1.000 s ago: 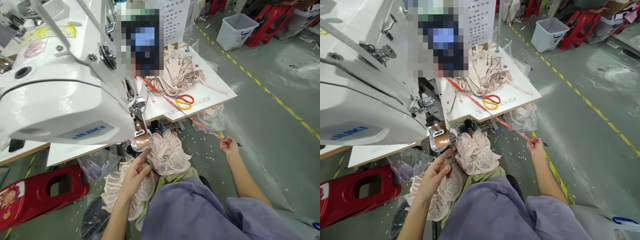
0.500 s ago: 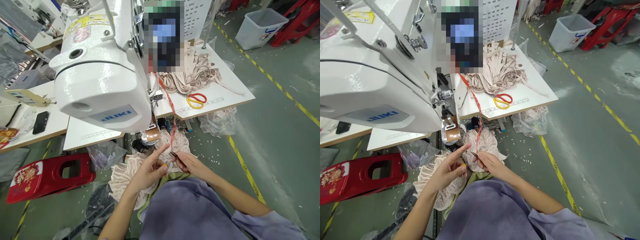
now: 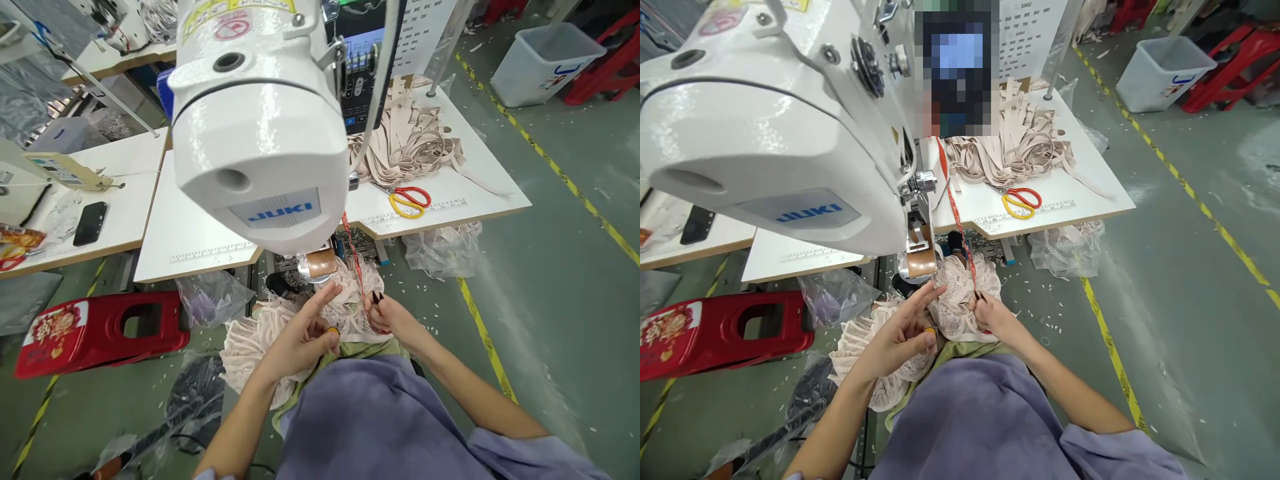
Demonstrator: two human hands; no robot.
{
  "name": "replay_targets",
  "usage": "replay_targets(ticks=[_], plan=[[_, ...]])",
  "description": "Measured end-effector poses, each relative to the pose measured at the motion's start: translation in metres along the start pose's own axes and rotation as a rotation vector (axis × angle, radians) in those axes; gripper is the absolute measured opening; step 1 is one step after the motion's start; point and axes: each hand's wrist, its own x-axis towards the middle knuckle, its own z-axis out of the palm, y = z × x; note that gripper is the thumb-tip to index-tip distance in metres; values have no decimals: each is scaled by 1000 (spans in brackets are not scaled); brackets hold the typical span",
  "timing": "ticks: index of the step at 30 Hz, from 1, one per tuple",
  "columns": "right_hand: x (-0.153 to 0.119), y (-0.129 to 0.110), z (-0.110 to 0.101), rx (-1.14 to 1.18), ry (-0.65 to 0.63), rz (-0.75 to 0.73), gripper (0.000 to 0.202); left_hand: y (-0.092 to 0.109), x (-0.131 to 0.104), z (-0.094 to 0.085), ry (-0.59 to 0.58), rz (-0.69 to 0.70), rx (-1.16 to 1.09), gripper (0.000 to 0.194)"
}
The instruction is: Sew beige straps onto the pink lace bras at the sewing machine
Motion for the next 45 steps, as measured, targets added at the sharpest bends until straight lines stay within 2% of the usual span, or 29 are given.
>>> replay_targets(ticks=[5, 10, 18, 21, 23, 25, 27, 29, 32, 34, 38, 45], plan=[[-1, -3, 15, -49, -53, 102, 47, -3, -1, -1, 0, 11, -5, 72], [5, -9, 36, 0, -102, 131, 45, -4, -4, -1, 43, -6, -1, 70], [10, -8, 42, 35, -82, 153, 40, -7, -5, -2, 19, 5, 44, 70], [9, -7, 43, -4, -68, 96, 37, -8, -5, 0, 32, -2, 64, 68], [7, -6, 45, -70, 4, -19, 33, -9, -5, 3, 74, -5, 81, 65], [3, -5, 47, -172, 141, -181, 29, -11, -5, 9, 143, 3, 101, 58], [1, -5, 49, -268, 261, -317, 27, -15, -4, 15, 243, 25, 134, 46], [0, -6, 50, -313, 306, -373, 29, -19, -2, 20, 369, 77, 184, 33], [3, -5, 50, -260, 303, -322, 36, -23, 1, 26, 522, 204, 286, 15], [5, -4, 49, -179, 278, -248, 41, -25, 2, 28, 564, 266, 347, 9], [8, -2, 48, -76, 225, -120, 47, -25, 2, 29, 584, 279, 412, 6], [7, -2, 49, -81, 229, -114, 49, -22, 2, 30, 597, 285, 444, 7]])
